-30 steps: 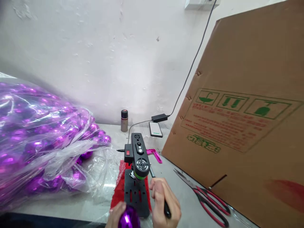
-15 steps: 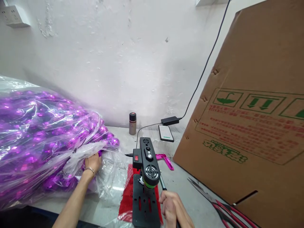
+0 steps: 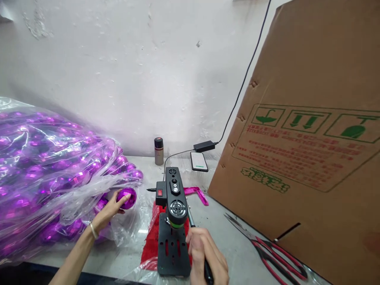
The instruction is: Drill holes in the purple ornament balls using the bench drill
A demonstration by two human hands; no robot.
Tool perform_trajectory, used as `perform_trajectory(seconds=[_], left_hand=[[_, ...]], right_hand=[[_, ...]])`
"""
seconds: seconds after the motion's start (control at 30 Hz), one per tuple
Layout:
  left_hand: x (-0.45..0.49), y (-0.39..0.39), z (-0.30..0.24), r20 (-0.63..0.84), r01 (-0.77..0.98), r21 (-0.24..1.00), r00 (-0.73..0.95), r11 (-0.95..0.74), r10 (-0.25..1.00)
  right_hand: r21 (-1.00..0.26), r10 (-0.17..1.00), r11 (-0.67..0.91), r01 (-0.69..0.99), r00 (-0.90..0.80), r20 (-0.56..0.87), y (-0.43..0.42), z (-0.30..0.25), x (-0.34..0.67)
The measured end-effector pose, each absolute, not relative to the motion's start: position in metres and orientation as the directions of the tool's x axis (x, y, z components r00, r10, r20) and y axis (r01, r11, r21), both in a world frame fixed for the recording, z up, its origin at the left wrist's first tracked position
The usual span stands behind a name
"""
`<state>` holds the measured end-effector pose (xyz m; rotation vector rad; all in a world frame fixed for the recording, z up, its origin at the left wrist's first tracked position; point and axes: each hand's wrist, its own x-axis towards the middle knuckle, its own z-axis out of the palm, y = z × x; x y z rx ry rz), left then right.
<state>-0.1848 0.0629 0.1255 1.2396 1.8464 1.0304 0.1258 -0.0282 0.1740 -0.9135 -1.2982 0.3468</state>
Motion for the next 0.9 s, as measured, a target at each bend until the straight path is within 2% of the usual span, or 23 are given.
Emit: perform_trajectory(seconds=[0.1,0.17,0.23,0.33,0.43,0.57,0.7,0.9], left_hand=[[-0.162,0.034,0.118,-0.205,-0.001,0.978,-0.157,0.208,0.966],[-0.145,0.02,0.111,-0.282,-0.26,0.93,-0.048,0.261,0.958],[-0.127,0.01,0.101,-0.319,-0.387,0.873,0.008,0.297,0.948],[-0.1,0.001,0.084,-0.334,-0.436,0.846,0.017,0.307,0.943],[-0.077,-0.003,0.068,-0.31,-0.307,0.909,-0.042,0.283,0.95],[-0.056,-0.006,0.058,-0.132,0.062,0.988,-0.141,0.141,0.981],[-0.045,-0.01,0.054,-0.024,0.342,0.938,-0.083,0.051,0.996],[-0.037,-0.016,0.028,0.161,0.481,0.87,-0.069,-0.109,0.984]], right_hand=[[-0.667,0.633,0.69,0.281,0.213,0.744,-0.021,0.183,0.129],[-0.638,0.6,0.718,0.279,0.217,0.77,-0.018,0.19,0.128],[-0.622,0.585,0.731,0.28,0.212,0.783,-0.018,0.196,0.126],[-0.629,0.598,0.718,0.298,0.199,0.776,-0.02,0.198,0.124],[-0.638,0.612,0.704,0.311,0.19,0.768,-0.022,0.195,0.125],[-0.633,0.612,0.712,0.304,0.173,0.772,-0.023,0.193,0.127],[-0.609,0.59,0.733,0.304,0.161,0.791,-0.023,0.193,0.127],[-0.604,0.589,0.734,0.31,0.15,0.794,-0.024,0.189,0.129]])
